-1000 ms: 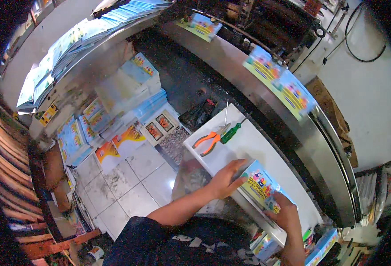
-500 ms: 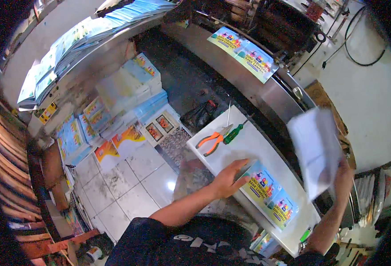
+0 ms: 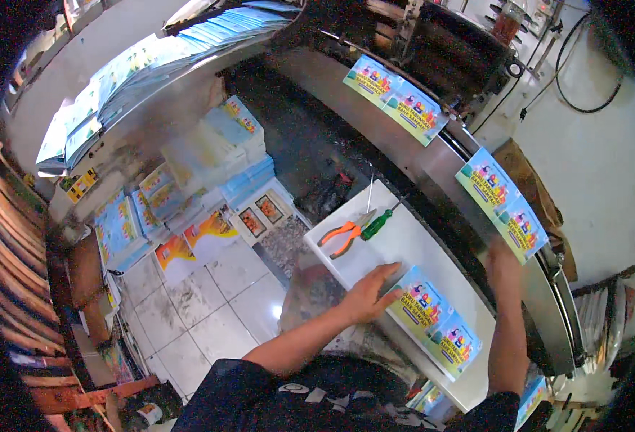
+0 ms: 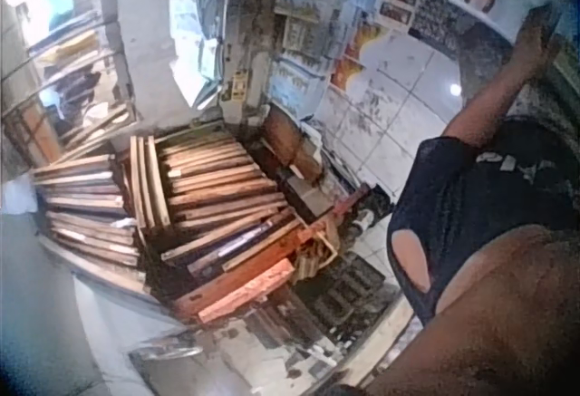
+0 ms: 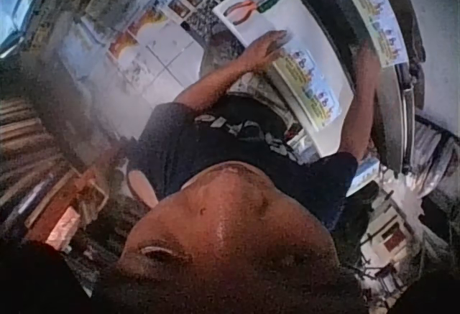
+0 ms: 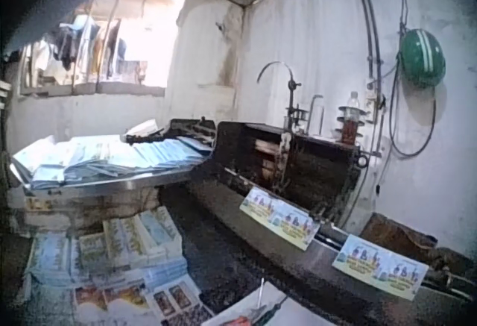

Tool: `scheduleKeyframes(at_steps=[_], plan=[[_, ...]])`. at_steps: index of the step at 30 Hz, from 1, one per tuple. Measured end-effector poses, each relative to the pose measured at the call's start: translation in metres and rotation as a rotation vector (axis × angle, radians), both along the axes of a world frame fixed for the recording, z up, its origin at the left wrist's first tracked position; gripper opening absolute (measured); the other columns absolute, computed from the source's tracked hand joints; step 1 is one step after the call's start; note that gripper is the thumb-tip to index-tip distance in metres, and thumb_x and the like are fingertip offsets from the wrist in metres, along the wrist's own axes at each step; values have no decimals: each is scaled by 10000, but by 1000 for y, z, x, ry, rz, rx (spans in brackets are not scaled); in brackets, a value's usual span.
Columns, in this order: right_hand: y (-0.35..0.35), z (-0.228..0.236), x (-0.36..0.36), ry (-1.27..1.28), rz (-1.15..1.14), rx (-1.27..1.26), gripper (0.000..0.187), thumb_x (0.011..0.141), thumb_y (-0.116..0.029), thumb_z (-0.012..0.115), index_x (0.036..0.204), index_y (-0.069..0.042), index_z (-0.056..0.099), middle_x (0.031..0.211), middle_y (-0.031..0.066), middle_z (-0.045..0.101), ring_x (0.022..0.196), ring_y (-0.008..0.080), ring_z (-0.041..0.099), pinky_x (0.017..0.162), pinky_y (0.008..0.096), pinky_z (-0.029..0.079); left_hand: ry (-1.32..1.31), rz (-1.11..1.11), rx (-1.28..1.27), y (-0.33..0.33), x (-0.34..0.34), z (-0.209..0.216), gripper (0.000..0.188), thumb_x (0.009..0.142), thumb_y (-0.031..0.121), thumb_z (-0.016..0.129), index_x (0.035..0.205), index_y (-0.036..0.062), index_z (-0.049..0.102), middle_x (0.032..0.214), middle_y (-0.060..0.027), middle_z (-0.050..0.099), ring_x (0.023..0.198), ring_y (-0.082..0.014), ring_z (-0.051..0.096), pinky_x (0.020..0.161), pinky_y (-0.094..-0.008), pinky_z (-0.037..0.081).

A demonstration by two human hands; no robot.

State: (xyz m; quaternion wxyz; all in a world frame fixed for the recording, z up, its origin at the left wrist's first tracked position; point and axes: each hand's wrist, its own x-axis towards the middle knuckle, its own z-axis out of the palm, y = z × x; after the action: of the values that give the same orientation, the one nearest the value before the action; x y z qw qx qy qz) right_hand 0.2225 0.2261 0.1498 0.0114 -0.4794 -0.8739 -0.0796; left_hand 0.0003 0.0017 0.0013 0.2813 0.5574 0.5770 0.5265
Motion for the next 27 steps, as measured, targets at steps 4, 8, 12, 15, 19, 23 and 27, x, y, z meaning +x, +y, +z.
scheduleKeyframes(at_steps=[4, 8, 12, 15, 19, 23, 27], plan=[[-106, -6, 23, 37, 130, -439, 571, 758, -287, 762, 1248, -53, 584, 1272, 207, 582, 1157, 367, 564, 983, 429, 464, -17, -13, -23, -5, -2, 7, 659, 938, 447, 529, 1405, 3, 393, 1405, -230, 447, 1310, -383, 425, 1114, -435, 317], [-167, -28, 33, -100, 150, -396, 817, 677, -376, 826, 1346, -41, 497, 1423, 193, 461, 1303, 360, 440, 1062, 431, 408, -36, -57, -38, 0, 0, 9, 652, 941, 445, 526, 1404, 5, 395, 1413, -230, 443, 1317, -385, 418, 1117, -437, 313], [-161, -24, 31, 5, 122, -517, 832, 690, -346, 820, 1370, -28, 463, 1455, 208, 419, 1336, 358, 407, 1090, 441, 379, 37, -28, 29, 0, -3, 9, 660, 946, 431, 535, 1401, -26, 391, 1347, -263, 475, 1253, -408, 465, 1080, -437, 352], [-157, -28, 38, -30, 153, -537, 759, 719, -281, 788, 1368, -52, 470, 1477, 201, 392, 1341, 365, 396, 1112, 433, 355, 0, -44, 46, -1, -4, 12, 645, 946, 427, 530, 1397, -14, 395, 1360, -258, 466, 1268, -407, 453, 1089, -435, 343], [-156, -15, 43, 83, 252, -443, 567, 774, -211, 712, 1294, -54, 549, 1308, 232, 553, 1186, 364, 553, 1010, 426, 447, -73, -64, 8, -2, -5, 12, 636, 944, 422, 530, 1399, -1, 391, 1366, -252, 460, 1275, -410, 449, 1090, -435, 341], [-116, 20, 72, 184, 148, -377, 269, 827, -124, 571, 1071, -56, 661, 741, 220, 623, 640, 388, 606, 636, 458, 484, -76, -61, 45, -1, -4, 9, 629, 946, 414, 532, 1397, -1, 394, 1376, -247, 460, 1279, -408, 447, 1090, -439, 341], [-36, 78, 85, 61, -199, -40, 313, 940, -169, 479, 1207, -68, 606, 1110, 220, 658, 1005, 403, 639, 831, 462, 519, -13, -15, 58, 0, -3, 7, 614, 942, 392, 553, 1393, 2, 407, 1370, -236, 475, 1269, -391, 463, 1078, -432, 357]])
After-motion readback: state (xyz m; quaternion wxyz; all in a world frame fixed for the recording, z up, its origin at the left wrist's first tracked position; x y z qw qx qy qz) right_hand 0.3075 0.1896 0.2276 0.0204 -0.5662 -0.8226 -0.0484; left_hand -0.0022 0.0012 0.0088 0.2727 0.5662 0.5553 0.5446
